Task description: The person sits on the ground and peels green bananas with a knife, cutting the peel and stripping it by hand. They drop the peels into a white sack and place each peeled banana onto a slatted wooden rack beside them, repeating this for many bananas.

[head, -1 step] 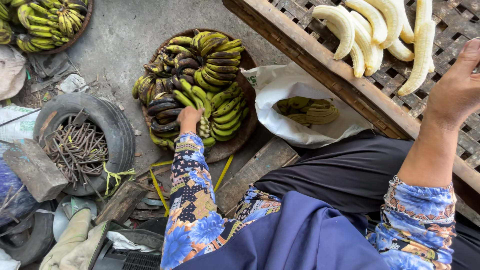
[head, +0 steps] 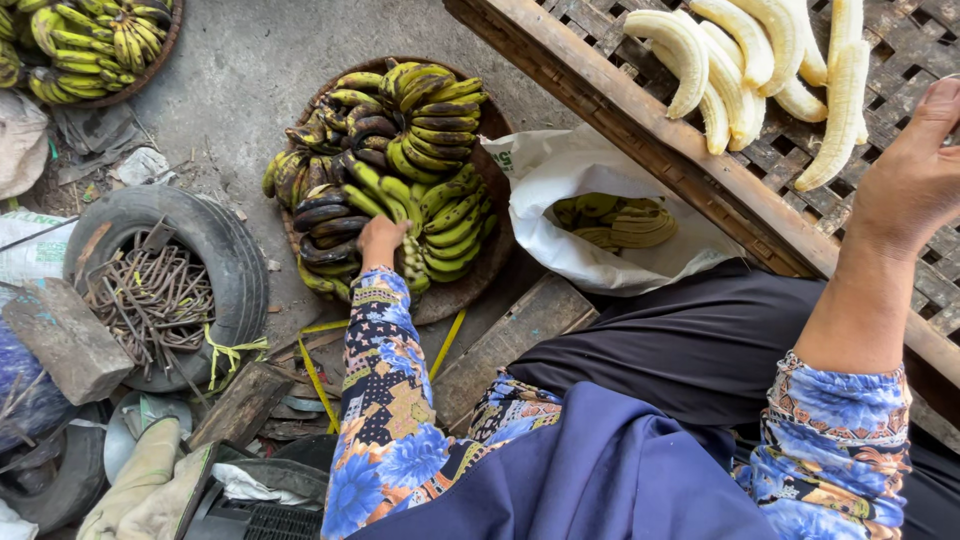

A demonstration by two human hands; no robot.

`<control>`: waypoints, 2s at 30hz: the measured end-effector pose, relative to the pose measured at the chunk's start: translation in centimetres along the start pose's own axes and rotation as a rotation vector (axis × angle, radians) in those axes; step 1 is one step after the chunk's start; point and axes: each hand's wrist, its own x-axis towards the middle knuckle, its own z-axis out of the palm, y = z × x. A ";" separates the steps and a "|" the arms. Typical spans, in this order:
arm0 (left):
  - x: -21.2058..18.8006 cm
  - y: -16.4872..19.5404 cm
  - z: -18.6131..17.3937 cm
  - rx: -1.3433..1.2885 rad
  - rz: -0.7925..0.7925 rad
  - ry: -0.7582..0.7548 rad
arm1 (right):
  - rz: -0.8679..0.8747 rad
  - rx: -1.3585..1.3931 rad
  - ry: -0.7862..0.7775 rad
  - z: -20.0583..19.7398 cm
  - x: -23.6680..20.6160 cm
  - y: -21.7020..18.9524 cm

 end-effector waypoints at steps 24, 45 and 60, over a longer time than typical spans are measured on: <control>-6.0 3.3 6.8 -0.612 0.152 0.702 | -0.024 0.042 0.115 -4.4 4.0 -12.8; -15.5 8.4 4.7 -0.734 0.598 0.103 | 0.371 0.024 -0.833 -3.3 0.0 -22.1; -32.6 20.2 9.8 -0.391 1.185 0.500 | 0.119 0.073 -0.929 -6.3 -5.5 -20.8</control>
